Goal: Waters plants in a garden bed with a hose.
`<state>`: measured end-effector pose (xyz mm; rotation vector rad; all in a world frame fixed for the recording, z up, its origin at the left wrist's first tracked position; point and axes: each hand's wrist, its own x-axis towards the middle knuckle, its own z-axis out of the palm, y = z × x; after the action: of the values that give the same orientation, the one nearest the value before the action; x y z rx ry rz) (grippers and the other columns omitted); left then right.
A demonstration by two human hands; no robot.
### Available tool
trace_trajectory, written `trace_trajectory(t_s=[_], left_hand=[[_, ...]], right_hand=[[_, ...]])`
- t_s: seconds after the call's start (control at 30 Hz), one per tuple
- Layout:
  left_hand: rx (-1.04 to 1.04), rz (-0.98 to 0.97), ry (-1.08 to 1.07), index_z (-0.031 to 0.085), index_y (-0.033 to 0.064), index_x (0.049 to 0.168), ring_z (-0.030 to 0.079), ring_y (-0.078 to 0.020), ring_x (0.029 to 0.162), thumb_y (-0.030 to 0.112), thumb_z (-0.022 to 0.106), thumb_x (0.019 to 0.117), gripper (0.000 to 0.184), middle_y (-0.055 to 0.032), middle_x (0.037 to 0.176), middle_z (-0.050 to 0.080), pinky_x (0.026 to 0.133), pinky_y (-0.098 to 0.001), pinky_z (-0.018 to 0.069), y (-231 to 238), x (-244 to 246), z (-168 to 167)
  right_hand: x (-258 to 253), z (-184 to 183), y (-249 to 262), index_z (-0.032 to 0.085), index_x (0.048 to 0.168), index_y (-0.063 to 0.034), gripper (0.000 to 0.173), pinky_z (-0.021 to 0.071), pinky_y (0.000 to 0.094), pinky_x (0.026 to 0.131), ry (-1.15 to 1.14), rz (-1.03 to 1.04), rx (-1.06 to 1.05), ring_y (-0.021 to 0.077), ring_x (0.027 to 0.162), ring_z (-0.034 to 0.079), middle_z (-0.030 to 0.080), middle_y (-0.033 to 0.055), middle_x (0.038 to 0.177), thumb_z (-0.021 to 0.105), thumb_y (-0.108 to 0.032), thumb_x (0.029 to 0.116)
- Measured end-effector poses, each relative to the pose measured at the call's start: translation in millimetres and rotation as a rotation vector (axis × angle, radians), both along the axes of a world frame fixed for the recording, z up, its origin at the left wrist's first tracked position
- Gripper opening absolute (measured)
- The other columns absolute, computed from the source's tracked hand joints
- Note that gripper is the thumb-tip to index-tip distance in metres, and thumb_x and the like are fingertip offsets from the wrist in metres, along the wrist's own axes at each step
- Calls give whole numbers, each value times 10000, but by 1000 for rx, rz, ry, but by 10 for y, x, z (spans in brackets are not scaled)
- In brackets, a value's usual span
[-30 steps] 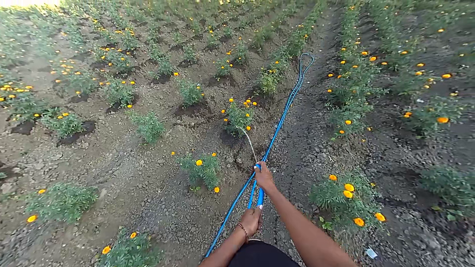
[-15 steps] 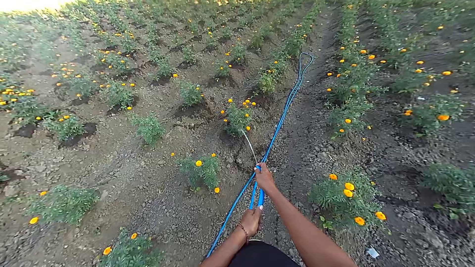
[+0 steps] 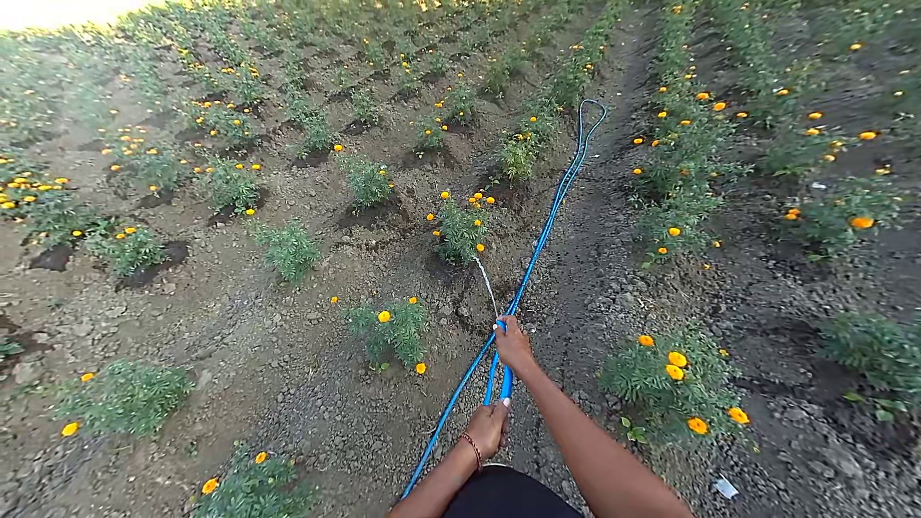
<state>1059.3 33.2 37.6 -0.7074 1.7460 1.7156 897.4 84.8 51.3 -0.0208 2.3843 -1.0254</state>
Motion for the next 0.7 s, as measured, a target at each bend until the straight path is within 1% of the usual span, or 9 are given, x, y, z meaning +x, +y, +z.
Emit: trace_trajectory(t_s=[0.07,0.13,0.27,0.37,0.47,0.57,0.7], left_hand=[[3,4,2,567,63,936,439,-93,493,464,276,1123,530,13,655,480,502,-251,401,-7,15,1],[-1,21,26,573,55,937,443,-96,506,452,277,1125,529,12,660,477,517,-259,407,-18,39,12],[9,107,95,575,44,931,455,-95,513,420,277,1131,521,15,658,480,532,-265,428,-49,113,35],[61,262,170,572,39,935,477,-83,512,386,275,1135,499,21,649,495,530,-252,451,-81,207,5],[90,436,264,559,53,878,477,-63,479,353,251,1136,501,43,588,493,506,-232,447,-114,315,-39],[85,572,316,552,69,836,475,-57,460,343,240,1134,510,49,558,491,487,-227,439,-178,438,-62],[67,702,326,547,74,820,470,-57,454,332,237,1133,511,44,560,496,472,-220,431,-259,615,-61]], right_hand=[[15,32,-24,439,1487,-93,397,511,540,978,14,25,-5,380,1133,666,661,234,1247,418,-243,1120],[29,69,-67,439,1488,-98,396,521,539,952,51,67,-13,380,1089,677,671,229,1207,410,-245,1121],[78,231,-273,425,1496,-104,402,529,533,935,124,244,15,377,1050,688,680,220,1171,393,-251,1124],[147,328,-554,418,1503,-96,414,531,544,934,160,449,32,389,1040,693,684,233,1151,361,-259,1127],[278,423,-853,422,1500,-90,415,537,541,913,177,615,18,388,1004,696,686,230,1115,347,-268,1132],[435,443,-1130,426,1490,-100,405,544,537,892,179,729,4,381,972,700,691,218,1068,346,-273,1132],[676,444,-1410,421,1501,-99,413,545,541,898,171,840,6,383,988,703,693,225,1085,355,-266,1129]])
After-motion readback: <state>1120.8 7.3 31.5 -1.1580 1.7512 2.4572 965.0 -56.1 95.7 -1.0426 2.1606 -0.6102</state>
